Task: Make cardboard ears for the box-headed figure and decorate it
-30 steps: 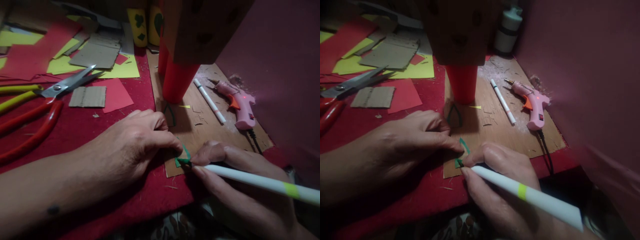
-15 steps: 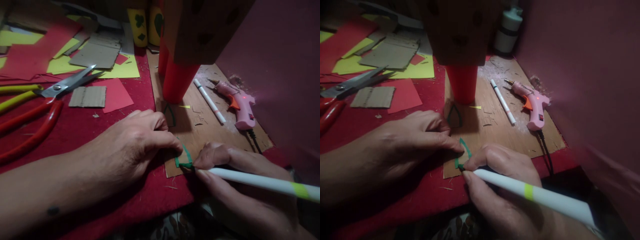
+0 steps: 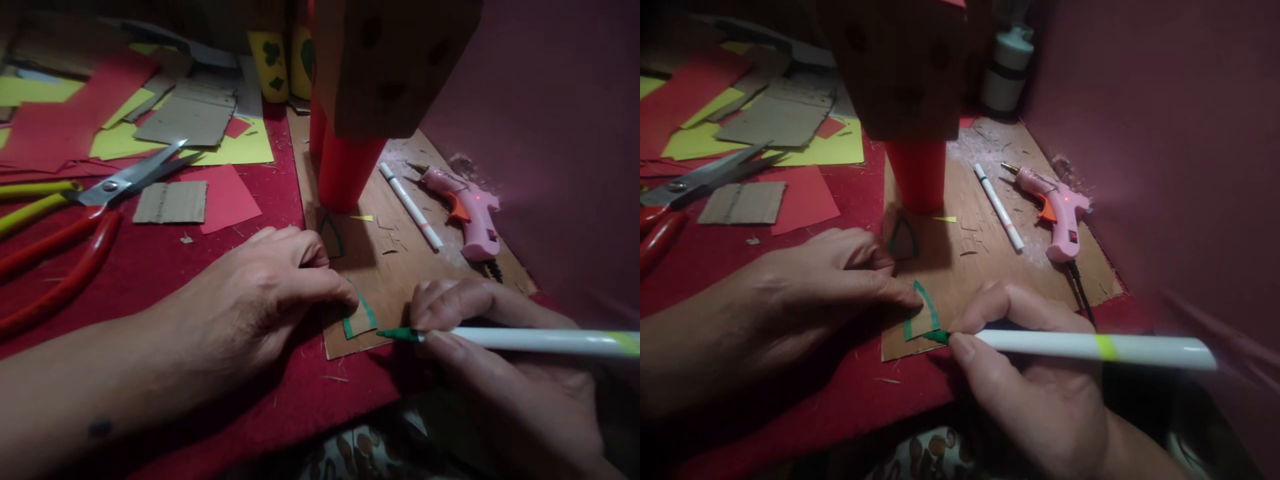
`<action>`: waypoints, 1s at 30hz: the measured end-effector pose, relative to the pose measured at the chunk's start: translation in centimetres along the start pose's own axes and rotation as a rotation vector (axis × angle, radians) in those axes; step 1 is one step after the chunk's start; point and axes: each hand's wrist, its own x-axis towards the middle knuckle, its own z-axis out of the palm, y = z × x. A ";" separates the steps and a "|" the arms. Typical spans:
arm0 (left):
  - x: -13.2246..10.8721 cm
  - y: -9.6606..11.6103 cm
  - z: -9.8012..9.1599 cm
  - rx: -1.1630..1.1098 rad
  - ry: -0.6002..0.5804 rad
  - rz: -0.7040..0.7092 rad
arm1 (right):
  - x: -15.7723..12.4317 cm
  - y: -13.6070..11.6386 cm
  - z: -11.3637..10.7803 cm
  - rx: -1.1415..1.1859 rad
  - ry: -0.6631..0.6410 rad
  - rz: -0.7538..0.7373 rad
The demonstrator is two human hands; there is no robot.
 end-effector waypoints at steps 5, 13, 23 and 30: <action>-0.1 0.3 0.1 -0.064 0.060 -0.055 | -0.1 0.3 0.1 0.184 0.084 0.061; 0.3 0.3 -0.5 -0.185 0.233 -0.268 | -0.2 0.0 0.3 0.033 0.094 -0.002; 0.3 0.1 -0.5 -0.154 0.260 -0.274 | 0.2 -0.2 0.3 -0.218 0.052 -0.084; 0.1 -0.4 0.0 -0.188 0.303 -0.225 | 0.5 -0.9 0.9 -0.287 0.048 -0.087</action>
